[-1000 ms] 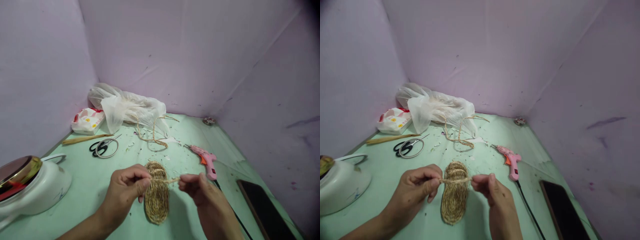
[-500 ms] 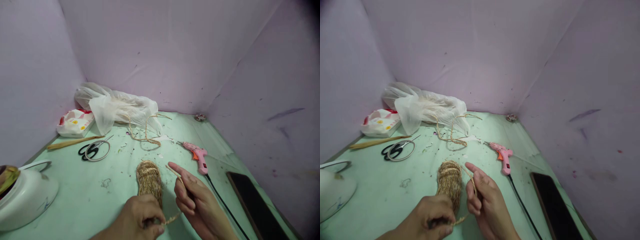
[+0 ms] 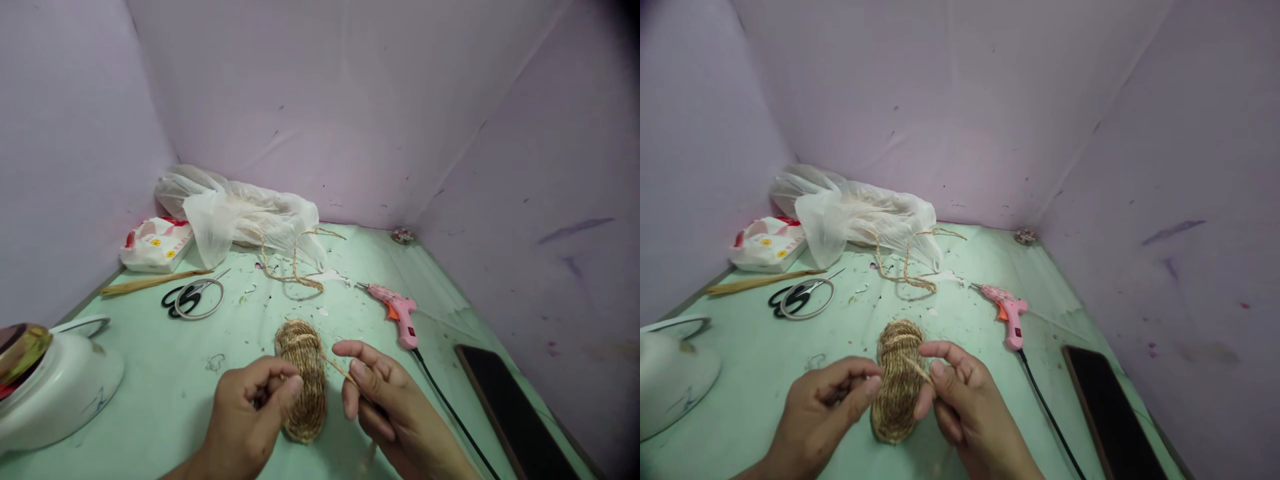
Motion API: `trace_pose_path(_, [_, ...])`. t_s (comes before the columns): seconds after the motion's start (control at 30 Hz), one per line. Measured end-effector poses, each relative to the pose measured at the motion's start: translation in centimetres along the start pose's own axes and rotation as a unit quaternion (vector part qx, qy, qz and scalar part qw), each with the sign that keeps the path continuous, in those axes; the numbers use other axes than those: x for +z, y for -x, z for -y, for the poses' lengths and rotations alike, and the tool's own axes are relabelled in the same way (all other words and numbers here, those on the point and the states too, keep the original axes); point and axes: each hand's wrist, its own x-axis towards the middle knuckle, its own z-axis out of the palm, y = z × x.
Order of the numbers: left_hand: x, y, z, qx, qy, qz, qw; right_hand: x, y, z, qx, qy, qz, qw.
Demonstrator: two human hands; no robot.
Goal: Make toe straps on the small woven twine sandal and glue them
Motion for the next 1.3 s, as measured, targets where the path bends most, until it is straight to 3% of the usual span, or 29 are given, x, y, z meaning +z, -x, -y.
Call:
trace_pose_path(0.07, [-0.1,-0.3,-0.4,-0.044,0.029,0.007,0.999,0.1,0.0,-0.2,0.005,0.017,-0.001,1.0])
trace_pose_path(0.17, [-0.2,-0.6,-1.0,-0.092,0.061,0.103,0.989,0.2,-0.2,-0.8,0.017,0.04,0.012,0.999])
trace_pose_path(0.23, [-0.4,-0.8,-1.2,-0.104,0.078,0.128,0.983,0.2,-0.4,-1.2,0.024,0.05,0.022,0.998])
trace_pose_path(0.4, [-2.4,-2.6,-0.9,-0.115,0.111,0.026,0.987,0.3,-0.5,-1.3,0.022,0.081,0.007,0.996])
trace_pose_path(0.5, [-3.9,-4.3,-0.4,-0.115,-0.005,-0.061,0.991,-0.3,-0.3,-0.7,0.014,0.14,-0.006,0.99])
trace_pose_path(0.53, [-4.2,-4.8,-0.2,-0.126,-0.075,-0.045,0.988,-0.6,-0.2,-0.4,0.003,0.173,-0.019,0.985])
trace_pose_path(0.6, [-4.3,-5.3,0.1,-0.148,-0.21,0.057,0.965,-1.5,-0.1,0.1,-0.046,0.257,-0.075,0.962])
trace_pose_path(0.67, [-3.9,-5.1,0.6,-0.157,-0.29,0.146,0.933,-2.3,-0.3,0.4,-0.112,0.347,-0.149,0.919])
trace_pose_path(0.73, [-2.9,-4.5,1.0,-0.155,-0.32,0.16,0.921,-2.7,-0.6,0.2,-0.148,0.409,-0.176,0.883])
trace_pose_path(0.83, [-1.4,-3.4,1.4,-0.152,-0.338,0.117,0.921,-2.3,-1.2,-0.7,-0.153,0.449,-0.131,0.871])
trace_pose_path(1.03, [-0.2,-2.8,1.4,-0.162,-0.233,0.106,0.953,-1.0,-1.4,-2.2,-0.138,0.47,-0.042,0.871])
trace_pose_path(1.2, [-1.1,-3.8,1.0,-0.197,-0.074,0.174,0.962,-0.1,-0.7,-2.4,-0.19,0.449,-0.111,0.866])
trace_pose_path(1.3, [-1.4,-4.2,0.8,-0.215,-0.047,0.201,0.954,0.5,-0.6,-2.8,-0.171,0.457,-0.099,0.867])
